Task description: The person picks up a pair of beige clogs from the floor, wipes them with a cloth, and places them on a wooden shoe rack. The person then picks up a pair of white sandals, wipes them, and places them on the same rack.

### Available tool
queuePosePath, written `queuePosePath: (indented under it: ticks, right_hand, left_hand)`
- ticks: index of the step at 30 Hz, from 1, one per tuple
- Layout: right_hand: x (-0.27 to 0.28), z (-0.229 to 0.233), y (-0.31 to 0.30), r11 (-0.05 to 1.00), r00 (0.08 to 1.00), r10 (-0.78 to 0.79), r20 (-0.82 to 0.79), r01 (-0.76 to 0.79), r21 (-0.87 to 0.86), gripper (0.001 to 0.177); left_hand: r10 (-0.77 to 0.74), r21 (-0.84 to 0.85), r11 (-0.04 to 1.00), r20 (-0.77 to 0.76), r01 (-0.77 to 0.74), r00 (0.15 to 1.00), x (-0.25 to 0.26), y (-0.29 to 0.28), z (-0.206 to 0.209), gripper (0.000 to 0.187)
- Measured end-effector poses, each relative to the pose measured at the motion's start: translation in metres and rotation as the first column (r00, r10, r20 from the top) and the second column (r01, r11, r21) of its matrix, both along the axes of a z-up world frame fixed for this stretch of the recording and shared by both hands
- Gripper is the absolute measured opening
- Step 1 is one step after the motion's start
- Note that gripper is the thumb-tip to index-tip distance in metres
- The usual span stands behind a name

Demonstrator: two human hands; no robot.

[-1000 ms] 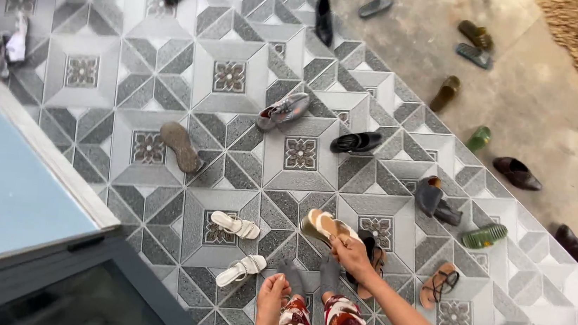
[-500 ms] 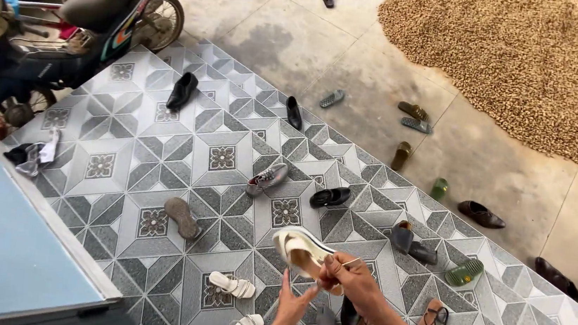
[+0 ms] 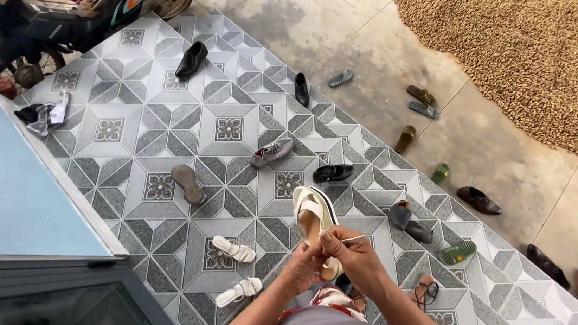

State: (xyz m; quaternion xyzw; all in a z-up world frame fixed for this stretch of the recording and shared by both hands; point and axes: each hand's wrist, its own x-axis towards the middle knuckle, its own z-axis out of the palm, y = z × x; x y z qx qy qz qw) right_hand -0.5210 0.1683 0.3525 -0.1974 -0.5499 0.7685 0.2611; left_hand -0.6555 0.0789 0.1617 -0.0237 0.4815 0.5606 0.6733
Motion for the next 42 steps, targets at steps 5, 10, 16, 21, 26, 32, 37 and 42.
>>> queuePosePath:
  ticks: [5,10,16,21,26,32,37,42]
  right_hand:
    - [0.015,-0.006,-0.01,1.0,0.999,-0.007,-0.037,0.006,-0.005,0.04]
    - [0.032,0.026,-0.02,0.998,0.999,0.031,-0.029,-0.03,0.048,0.038]
    - [0.04,0.037,-0.03,0.985,0.99,0.144,0.009,-0.144,0.1,0.039]
    - [0.04,0.034,-0.035,0.983,0.993,0.115,0.041,-0.119,0.142,0.038]
    - [0.046,0.054,-0.031,0.958,0.979,0.144,-0.143,-0.103,0.266,0.038]
    - [0.06,0.075,-0.012,0.997,0.95,-0.002,-0.312,0.026,0.071,0.08]
    - [0.07,-0.003,0.023,0.866,0.816,-0.483,-0.317,0.499,-0.037,0.072]
    - [0.048,-0.05,0.001,0.816,0.804,-0.576,0.148,0.556,0.157,0.047]
  left_hand:
    - [0.145,-0.051,0.988,0.017,-0.144,0.989,-0.003,0.01,0.04,0.049]
    - [0.155,0.081,0.985,-0.04,-0.152,0.987,-0.015,0.019,0.083,0.052]
    - [0.327,0.208,0.906,0.21,-0.369,0.921,-0.059,0.034,0.021,0.069]
    - [0.42,0.3,0.835,0.194,-0.461,0.887,-0.085,0.036,0.009,0.056]
    - [0.367,0.284,0.87,0.173,-0.403,0.914,-0.102,0.037,0.013,0.052]
    - [0.369,0.177,0.914,0.012,-0.365,0.929,-0.11,0.056,0.023,0.027]
    - [0.257,0.253,0.933,0.032,-0.256,0.966,-0.109,0.052,0.058,0.012]
    - [0.19,0.179,0.967,-0.023,-0.183,0.981,-0.082,0.041,0.088,0.006]
